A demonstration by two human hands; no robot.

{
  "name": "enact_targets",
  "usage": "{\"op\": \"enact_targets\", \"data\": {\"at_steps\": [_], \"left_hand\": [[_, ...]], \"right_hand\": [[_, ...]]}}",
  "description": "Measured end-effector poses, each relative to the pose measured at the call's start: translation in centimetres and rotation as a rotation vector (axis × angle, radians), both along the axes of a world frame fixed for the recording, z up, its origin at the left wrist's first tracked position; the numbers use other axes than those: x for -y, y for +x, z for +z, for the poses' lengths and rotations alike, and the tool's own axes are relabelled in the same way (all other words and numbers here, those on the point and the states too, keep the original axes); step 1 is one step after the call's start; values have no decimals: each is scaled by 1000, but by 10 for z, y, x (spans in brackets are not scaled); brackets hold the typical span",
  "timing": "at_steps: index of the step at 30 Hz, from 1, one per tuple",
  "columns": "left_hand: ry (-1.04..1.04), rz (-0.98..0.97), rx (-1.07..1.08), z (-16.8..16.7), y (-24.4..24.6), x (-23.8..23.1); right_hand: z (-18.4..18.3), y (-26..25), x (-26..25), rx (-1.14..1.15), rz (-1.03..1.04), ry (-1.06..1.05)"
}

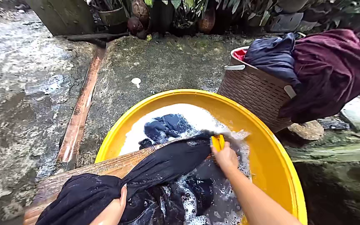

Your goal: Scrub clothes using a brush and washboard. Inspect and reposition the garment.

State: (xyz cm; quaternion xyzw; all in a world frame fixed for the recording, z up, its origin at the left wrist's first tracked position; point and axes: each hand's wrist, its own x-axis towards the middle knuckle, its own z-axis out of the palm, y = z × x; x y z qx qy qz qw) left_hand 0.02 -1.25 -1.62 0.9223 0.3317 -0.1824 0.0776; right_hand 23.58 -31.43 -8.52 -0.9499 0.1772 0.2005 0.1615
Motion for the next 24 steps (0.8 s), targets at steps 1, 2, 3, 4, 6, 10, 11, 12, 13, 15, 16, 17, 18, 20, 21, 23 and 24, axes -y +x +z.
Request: {"op": "enact_targets", "data": {"at_steps": [1, 2, 3, 4, 6, 10, 11, 12, 13, 15, 16, 17, 18, 20, 21, 23, 24], "left_hand": [[-13, 6, -10, 1, 1, 0], [-33, 18, -24, 3, 3, 0], [-54, 32, -44, 4, 4, 0], [-59, 36, -54, 4, 2, -1], [-62, 27, -60, 3, 0, -2], [-32, -5, -37, 3, 0, -2], [-23, -4, -25, 3, 0, 0], [-10, -11, 5, 2, -1, 1], [9, -23, 39, -1, -3, 1], [1, -16, 33, -2, -3, -1], [-12, -7, 8, -1, -3, -1], [-14, -4, 7, -1, -3, 0], [-2, -5, 23, -1, -2, 0], [32, -17, 69, -4, -5, -1], [26, -14, 60, -4, -6, -2], [5, -9, 47, -2, -5, -2], [16, -13, 55, -1, -4, -1]], "right_hand": [[12, -13, -22, 23, 33, 78], [24, -34, -50, 29, 134, 166], [36, -63, -78, 8, 282, 235], [43, -93, -102, -10, 467, 282], [43, -128, -124, 70, 781, 312], [-1, -59, -63, 213, 612, 153], [-10, -35, -37, 185, 498, 97], [-18, -14, -12, 163, 397, 36], [-22, 2, 4, 140, 297, -16], [-17, 21, 1, 84, 77, -32], [-8, 20, -12, 81, -1, 20], [4, 12, -32, 101, -18, 104], [17, -3, -57, 120, 41, 204], [39, -50, -106, 58, 352, 335], [44, -71, -123, -3, 557, 343], [37, -81, -129, 35, 794, 311], [29, -67, -119, 61, 770, 276]]}}
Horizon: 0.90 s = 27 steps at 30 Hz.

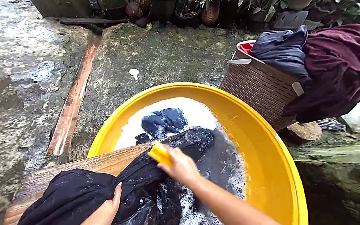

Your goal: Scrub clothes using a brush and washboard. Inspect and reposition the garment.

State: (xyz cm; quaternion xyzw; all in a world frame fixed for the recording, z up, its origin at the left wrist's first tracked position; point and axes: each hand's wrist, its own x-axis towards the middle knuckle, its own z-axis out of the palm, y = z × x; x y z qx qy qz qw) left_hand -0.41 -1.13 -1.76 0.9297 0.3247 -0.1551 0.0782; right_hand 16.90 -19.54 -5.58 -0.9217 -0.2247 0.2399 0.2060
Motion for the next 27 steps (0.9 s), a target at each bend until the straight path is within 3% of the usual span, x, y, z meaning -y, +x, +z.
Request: {"op": "enact_targets", "data": {"at_steps": [5, 8, 10, 13, 15, 17, 20, 23, 25, 27], "left_hand": [[36, -2, 1, -1, 1, 2], [-3, 19, -21, -1, 3, 1], [-60, 35, -57, 2, 7, 2], [-52, 41, -75, 3, 4, 1], [-62, 55, -112, 7, 2, 1], [-44, 48, -108, 5, 1, 0], [-10, 15, -64, 3, 1, 2], [16, -2, -3, -2, 0, 1], [28, 0, 18, -5, 0, 1], [-9, 26, -21, -2, 2, 1]], "right_hand": [[-37, 113, 100, 68, -535, -206], [-25, 145, 111, -64, -711, -281], [0, 120, 81, -43, -636, -114], [25, 39, 12, -96, -185, -16], [17, 14, -7, -61, 59, -48], [-3, 41, 10, -12, -31, -93], [-33, 111, 77, 19, -391, -225], [-31, 157, 106, -62, -590, -329], [-7, 150, 84, -75, -573, -278], [21, 97, 41, -88, -439, -96]]}}
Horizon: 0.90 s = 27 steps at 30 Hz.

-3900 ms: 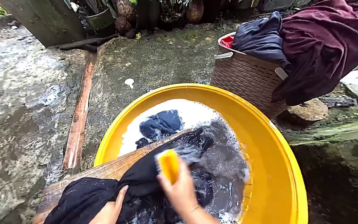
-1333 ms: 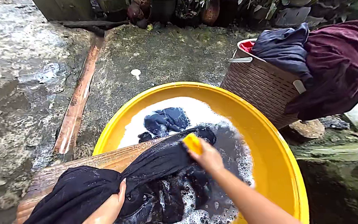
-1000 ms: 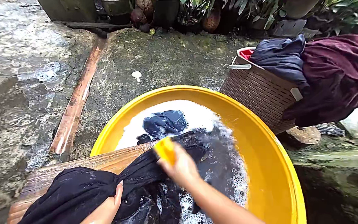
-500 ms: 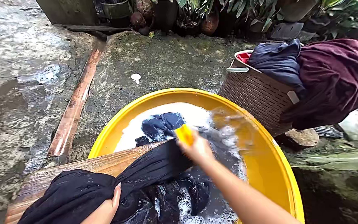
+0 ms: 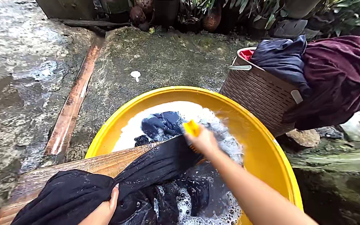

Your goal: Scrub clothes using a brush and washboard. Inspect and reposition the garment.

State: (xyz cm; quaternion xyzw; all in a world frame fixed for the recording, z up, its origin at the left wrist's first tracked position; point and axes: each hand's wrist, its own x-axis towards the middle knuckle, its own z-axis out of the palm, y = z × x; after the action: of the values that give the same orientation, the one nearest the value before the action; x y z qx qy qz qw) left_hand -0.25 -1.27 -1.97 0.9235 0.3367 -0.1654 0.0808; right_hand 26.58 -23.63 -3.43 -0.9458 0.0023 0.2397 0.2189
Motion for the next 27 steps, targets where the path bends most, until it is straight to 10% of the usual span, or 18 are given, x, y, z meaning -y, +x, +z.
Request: {"op": "enact_targets", "data": {"at_steps": [5, 13, 20, 27], "left_hand": [[-2, -29, -13, 3, -4, -2], [-31, -12, -21, 3, -1, -2], [82, -62, 82, -9, -9, -3], [54, -43, 39, -5, -3, -1]], "right_hand": [[-14, -142, -33, 176, 516, 141], [-65, -12, 88, 50, -260, -231], [-30, -144, -32, 216, 342, 135], [-68, -13, 82, 96, -121, -196]]}}
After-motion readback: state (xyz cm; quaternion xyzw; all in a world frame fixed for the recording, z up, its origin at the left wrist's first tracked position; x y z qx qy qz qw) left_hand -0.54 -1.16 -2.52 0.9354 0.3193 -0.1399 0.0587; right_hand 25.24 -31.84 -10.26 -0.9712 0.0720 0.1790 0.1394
